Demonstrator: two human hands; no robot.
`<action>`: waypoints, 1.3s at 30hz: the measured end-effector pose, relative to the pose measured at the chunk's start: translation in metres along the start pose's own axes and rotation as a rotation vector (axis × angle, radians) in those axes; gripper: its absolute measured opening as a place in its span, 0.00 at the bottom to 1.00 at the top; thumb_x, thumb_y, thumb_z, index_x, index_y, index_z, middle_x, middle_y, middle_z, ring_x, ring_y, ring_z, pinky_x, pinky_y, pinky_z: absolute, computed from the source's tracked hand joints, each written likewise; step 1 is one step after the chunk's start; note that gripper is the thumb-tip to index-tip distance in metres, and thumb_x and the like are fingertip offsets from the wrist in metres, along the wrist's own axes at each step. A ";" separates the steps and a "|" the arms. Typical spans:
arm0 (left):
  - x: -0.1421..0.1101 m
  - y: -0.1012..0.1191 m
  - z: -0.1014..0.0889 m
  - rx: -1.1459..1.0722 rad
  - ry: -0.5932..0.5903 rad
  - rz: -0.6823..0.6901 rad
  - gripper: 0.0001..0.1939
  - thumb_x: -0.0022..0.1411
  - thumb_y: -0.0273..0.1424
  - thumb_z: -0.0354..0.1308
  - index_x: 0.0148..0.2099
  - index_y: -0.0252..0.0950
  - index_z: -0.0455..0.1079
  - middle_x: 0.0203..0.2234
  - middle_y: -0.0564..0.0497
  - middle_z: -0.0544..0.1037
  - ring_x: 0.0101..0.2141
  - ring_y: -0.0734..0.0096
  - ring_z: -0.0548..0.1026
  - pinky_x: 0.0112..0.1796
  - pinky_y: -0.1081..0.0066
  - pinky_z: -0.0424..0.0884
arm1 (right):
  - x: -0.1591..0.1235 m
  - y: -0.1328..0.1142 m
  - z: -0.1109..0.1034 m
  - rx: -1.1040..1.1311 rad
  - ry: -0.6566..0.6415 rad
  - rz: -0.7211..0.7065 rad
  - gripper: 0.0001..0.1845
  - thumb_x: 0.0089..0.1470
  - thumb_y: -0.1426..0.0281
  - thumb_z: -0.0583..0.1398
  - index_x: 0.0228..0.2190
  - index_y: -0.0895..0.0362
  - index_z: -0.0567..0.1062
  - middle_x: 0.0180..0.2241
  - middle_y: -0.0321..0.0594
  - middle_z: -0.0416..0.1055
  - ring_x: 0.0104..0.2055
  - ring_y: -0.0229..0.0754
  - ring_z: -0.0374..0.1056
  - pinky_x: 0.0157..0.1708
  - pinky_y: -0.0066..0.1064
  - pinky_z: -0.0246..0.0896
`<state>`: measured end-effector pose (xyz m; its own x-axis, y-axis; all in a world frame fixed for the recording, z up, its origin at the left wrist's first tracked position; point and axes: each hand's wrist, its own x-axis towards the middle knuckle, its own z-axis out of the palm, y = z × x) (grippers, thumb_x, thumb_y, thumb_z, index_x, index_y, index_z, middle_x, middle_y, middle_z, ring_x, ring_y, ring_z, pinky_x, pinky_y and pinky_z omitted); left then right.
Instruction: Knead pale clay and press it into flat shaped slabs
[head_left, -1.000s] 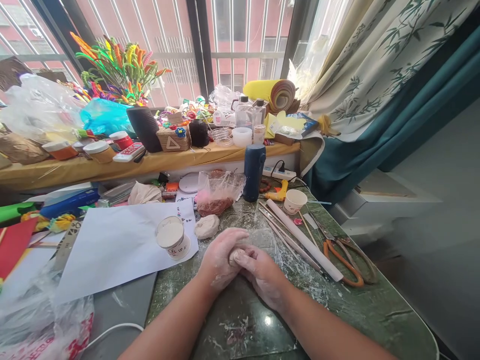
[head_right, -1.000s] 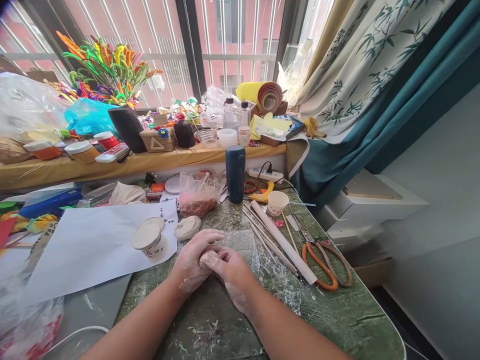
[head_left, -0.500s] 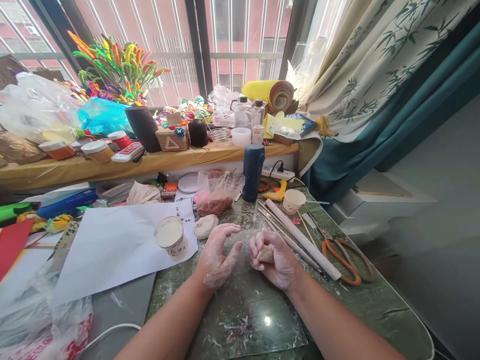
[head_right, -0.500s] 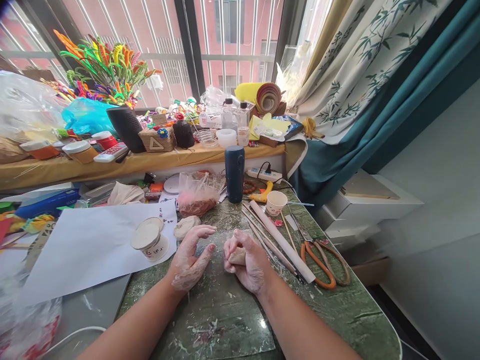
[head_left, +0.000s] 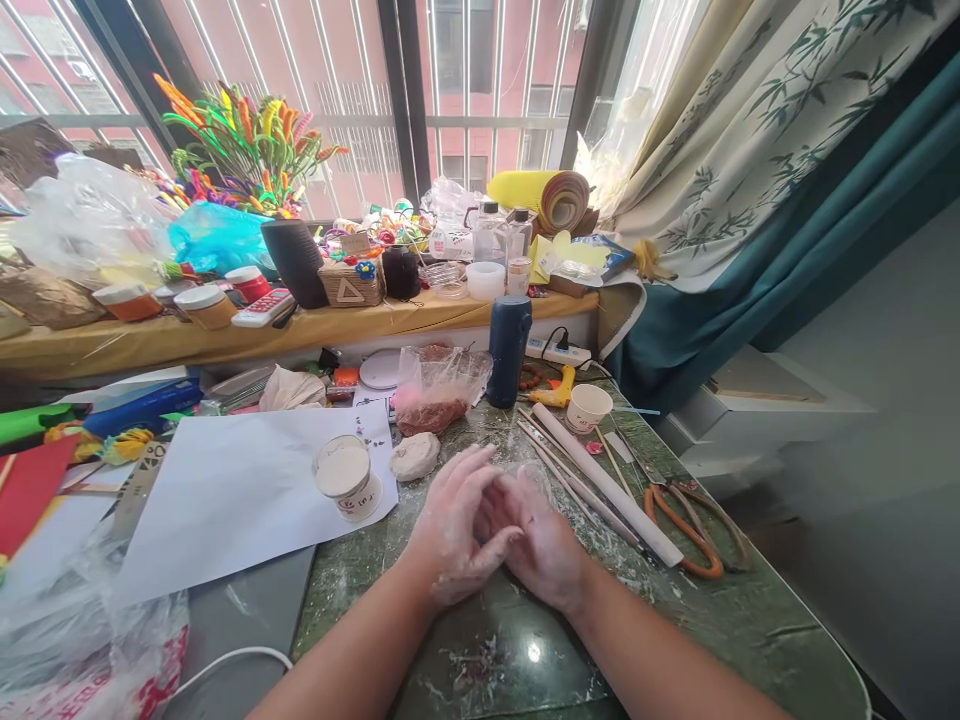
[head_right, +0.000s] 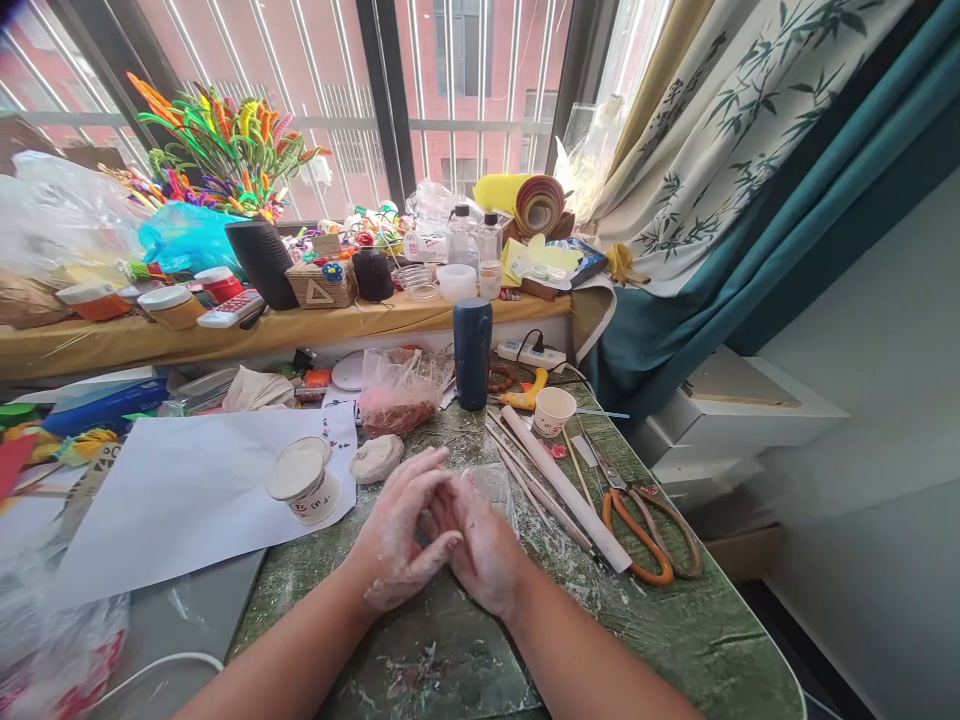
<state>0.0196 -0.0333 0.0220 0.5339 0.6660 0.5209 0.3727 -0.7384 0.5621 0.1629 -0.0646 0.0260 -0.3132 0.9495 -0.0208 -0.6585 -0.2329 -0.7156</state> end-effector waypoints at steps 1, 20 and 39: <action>-0.001 -0.003 0.001 0.003 0.047 -0.064 0.29 0.62 0.40 0.62 0.62 0.38 0.63 0.64 0.36 0.65 0.64 0.46 0.62 0.62 0.45 0.59 | -0.001 0.001 0.001 0.013 -0.038 0.025 0.34 0.59 0.40 0.54 0.53 0.50 0.74 0.56 0.45 0.71 0.59 0.50 0.65 0.58 0.44 0.58; 0.005 -0.019 -0.010 -0.303 0.122 -0.508 0.31 0.65 0.54 0.52 0.18 0.37 0.57 0.14 0.56 0.61 0.19 0.76 0.59 0.21 0.73 0.57 | 0.002 0.005 -0.011 0.145 0.203 0.074 0.23 0.56 0.50 0.64 0.38 0.57 0.78 0.38 0.43 0.78 0.40 0.45 0.75 0.42 0.39 0.71; 0.002 -0.018 -0.010 -0.095 -0.024 0.038 0.18 0.71 0.39 0.51 0.60 0.42 0.65 0.53 0.43 0.75 0.57 0.56 0.69 0.59 0.54 0.64 | -0.005 -0.003 -0.014 0.299 0.244 0.120 0.34 0.57 0.45 0.60 0.13 0.54 0.58 0.07 0.25 0.48 0.09 0.31 0.41 0.09 0.23 0.36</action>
<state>0.0061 -0.0181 0.0196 0.5646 0.6345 0.5279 0.2788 -0.7486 0.6016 0.1761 -0.0660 0.0188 -0.2518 0.9257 -0.2825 -0.8085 -0.3616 -0.4643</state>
